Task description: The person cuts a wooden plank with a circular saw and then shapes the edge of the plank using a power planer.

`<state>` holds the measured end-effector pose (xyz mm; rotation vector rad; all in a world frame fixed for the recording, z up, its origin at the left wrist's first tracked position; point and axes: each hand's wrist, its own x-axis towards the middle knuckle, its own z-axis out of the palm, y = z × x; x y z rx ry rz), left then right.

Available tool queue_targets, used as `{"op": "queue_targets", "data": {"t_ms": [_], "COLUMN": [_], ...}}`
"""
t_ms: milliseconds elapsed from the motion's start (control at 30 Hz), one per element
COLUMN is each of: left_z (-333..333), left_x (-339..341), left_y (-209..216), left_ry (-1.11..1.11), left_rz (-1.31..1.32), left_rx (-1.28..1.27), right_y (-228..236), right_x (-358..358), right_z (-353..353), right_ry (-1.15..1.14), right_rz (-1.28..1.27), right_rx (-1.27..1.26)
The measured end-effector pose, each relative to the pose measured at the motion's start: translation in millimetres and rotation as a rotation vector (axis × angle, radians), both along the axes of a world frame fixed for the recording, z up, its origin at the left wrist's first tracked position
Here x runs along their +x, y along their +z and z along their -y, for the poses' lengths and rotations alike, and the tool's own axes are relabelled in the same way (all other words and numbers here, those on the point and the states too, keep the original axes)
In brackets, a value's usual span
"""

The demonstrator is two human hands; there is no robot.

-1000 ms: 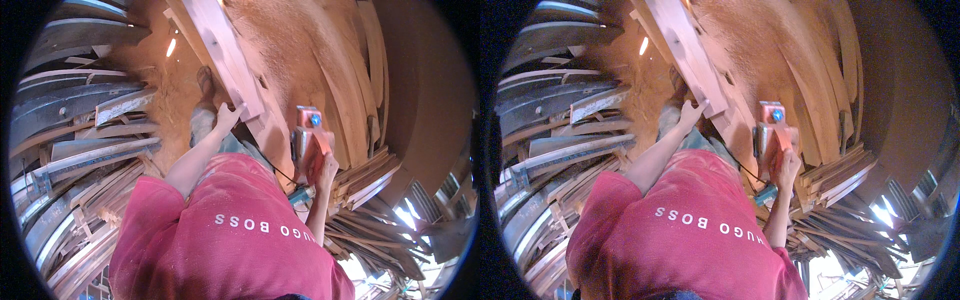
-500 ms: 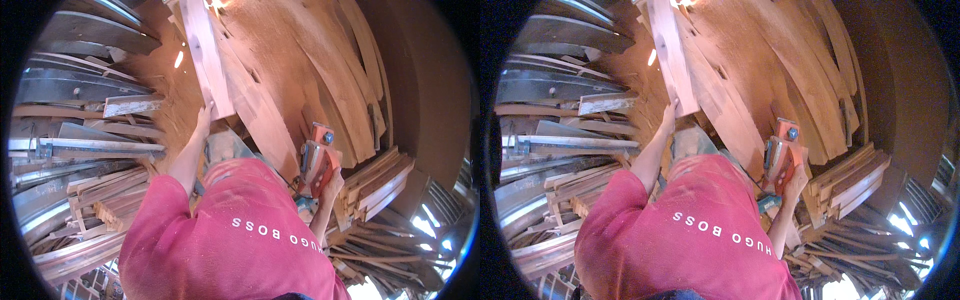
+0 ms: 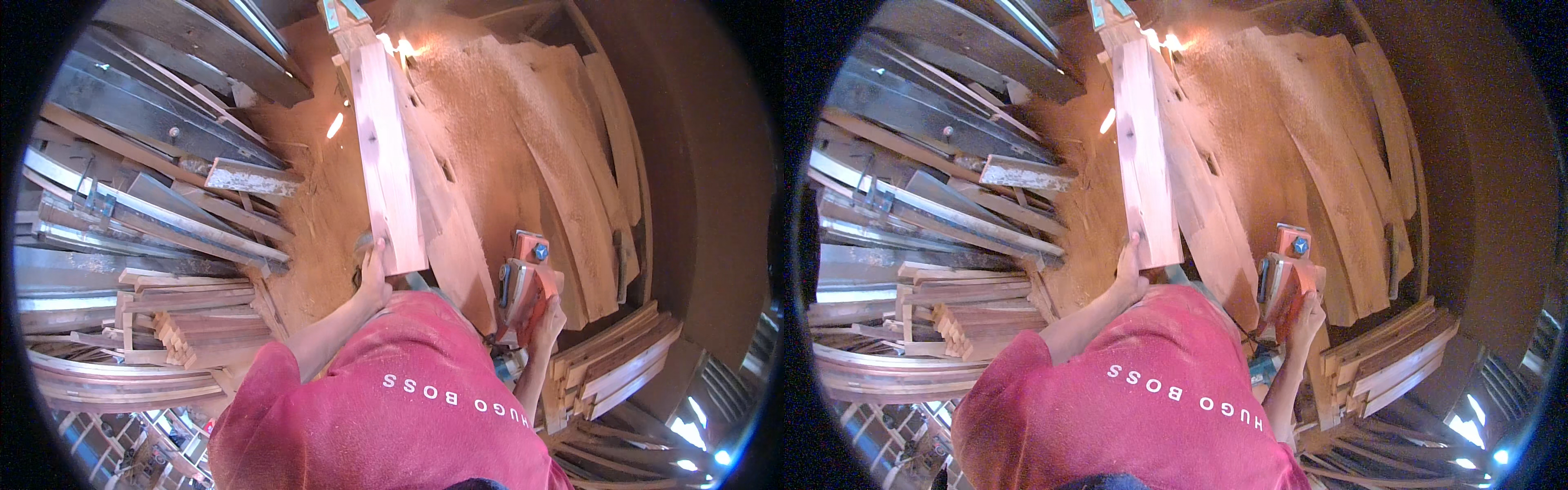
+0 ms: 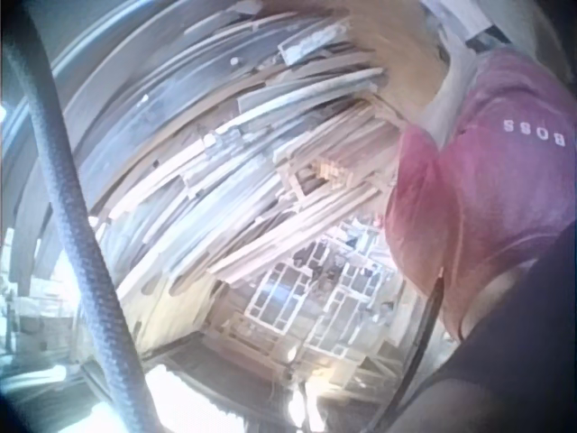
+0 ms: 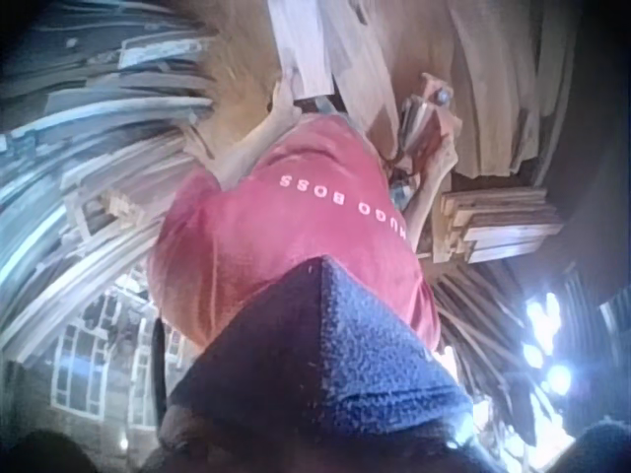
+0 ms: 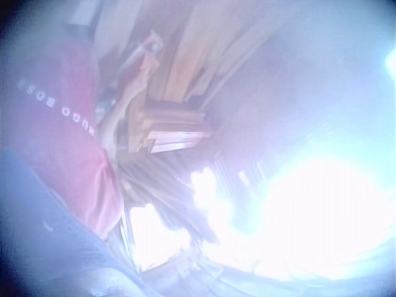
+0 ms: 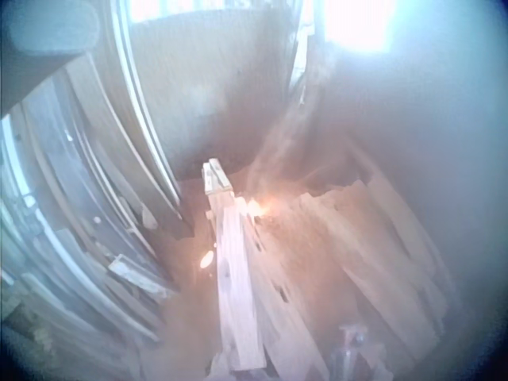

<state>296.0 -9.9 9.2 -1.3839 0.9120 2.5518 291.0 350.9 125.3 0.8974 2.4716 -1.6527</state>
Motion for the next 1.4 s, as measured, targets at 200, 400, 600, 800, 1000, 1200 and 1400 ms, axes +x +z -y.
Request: {"op": "queue_targets", "data": {"t_ms": [200,400,600,800,1000,1200,1400], "left_z": [-7.8,25.4,78.4,68.2,57.5,57.1,56.8], "left_x": [-36.0,-129.2,-189.3,-223.4,-229.6,-231.0,-229.5], "left_y": [44.0,108.4,194.0,208.9,211.7,207.0,201.0], "left_ry": [0.013,-0.066,0.194,0.355,0.389,0.362,0.365], "left_rz": [-0.039,-0.052,-0.772,-0.892,-0.930,-0.925,-0.906], "left_rx": [0.103,0.077,0.174,0.155,0.152,0.136,0.101], "right_y": [-7.7,3.1,3.4,-13.1,26.9,22.4,4.7], "right_x": [-12.9,-15.8,-17.4,-8.9,-20.6,-17.0,-9.6], "right_z": [-1.5,-2.5,-1.1,-19.0,10.4,5.4,-13.8], "right_ry": [0.035,-0.005,0.035,0.039,-0.055,-0.043,0.071], "right_rz": [-0.065,-0.020,-0.110,-0.065,-0.008,-0.035,0.001], "right_rx": [-0.012,-0.077,0.013,-0.083,-0.167,-0.193,-0.080]}}
